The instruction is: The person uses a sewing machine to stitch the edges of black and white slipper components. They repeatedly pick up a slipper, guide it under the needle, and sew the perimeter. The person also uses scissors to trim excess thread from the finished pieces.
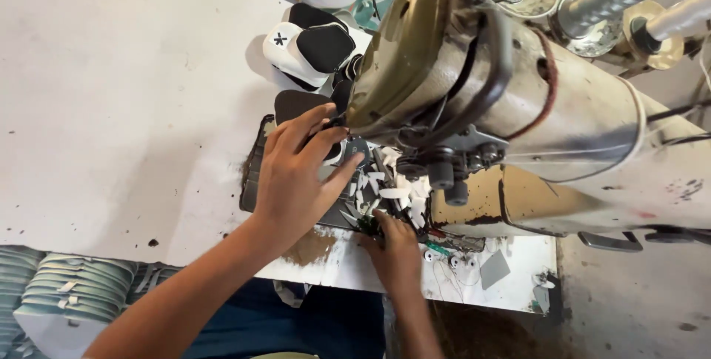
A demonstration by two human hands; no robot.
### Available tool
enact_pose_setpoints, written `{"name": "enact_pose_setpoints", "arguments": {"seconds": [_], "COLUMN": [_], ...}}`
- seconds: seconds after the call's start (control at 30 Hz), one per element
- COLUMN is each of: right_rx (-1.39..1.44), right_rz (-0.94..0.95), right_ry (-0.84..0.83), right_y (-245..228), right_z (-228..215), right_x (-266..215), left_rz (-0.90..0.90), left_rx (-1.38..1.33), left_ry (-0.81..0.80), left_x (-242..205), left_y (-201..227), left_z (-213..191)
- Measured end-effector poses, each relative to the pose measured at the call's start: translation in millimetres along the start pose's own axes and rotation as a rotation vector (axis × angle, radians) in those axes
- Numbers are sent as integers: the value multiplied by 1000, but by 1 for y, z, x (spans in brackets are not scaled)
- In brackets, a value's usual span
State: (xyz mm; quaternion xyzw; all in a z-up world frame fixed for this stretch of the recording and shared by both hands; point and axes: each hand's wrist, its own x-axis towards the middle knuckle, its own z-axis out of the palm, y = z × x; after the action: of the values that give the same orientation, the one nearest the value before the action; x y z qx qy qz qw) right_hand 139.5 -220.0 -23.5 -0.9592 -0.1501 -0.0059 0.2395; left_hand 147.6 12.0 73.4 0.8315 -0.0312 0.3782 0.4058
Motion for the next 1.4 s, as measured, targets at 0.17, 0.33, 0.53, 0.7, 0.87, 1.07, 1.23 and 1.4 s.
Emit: {"name": "enact_pose_setpoints", "arguments": {"seconds": [0.17,0.33,0.53,0.7,0.87,1.07,1.23,1.4], "right_rx": [119,640,466,274,299,490,578,663], "right_rz": [38,340,-83,-147,-52,-42,1,49], "right_ry": [71,-60,209,219,160,150,191,165], "right_y": [15,-13,-79,-116,-104,-57,-55,-61], "right_z": [25,-10,-64,-68,-69,-29,-25,-30], "right_x": [-6,6,45,66,46,22,15,15], "left_rz": [-25,-264,-184,-237,-73,114,-136,-321], "left_rx": [8,-301,-275,-292,-229,-285,-286,-639], "left_ry": [45,-102,-75,-81,5,62,-101,-200], "left_x": [-5,-5,-6,-8,-11,-15,-21,-25], "left_y": [-10,-19,-30,-30,-20,-24,-16,-19], "left_z": [5,-3,5,7,2,6,-4,-2]}}
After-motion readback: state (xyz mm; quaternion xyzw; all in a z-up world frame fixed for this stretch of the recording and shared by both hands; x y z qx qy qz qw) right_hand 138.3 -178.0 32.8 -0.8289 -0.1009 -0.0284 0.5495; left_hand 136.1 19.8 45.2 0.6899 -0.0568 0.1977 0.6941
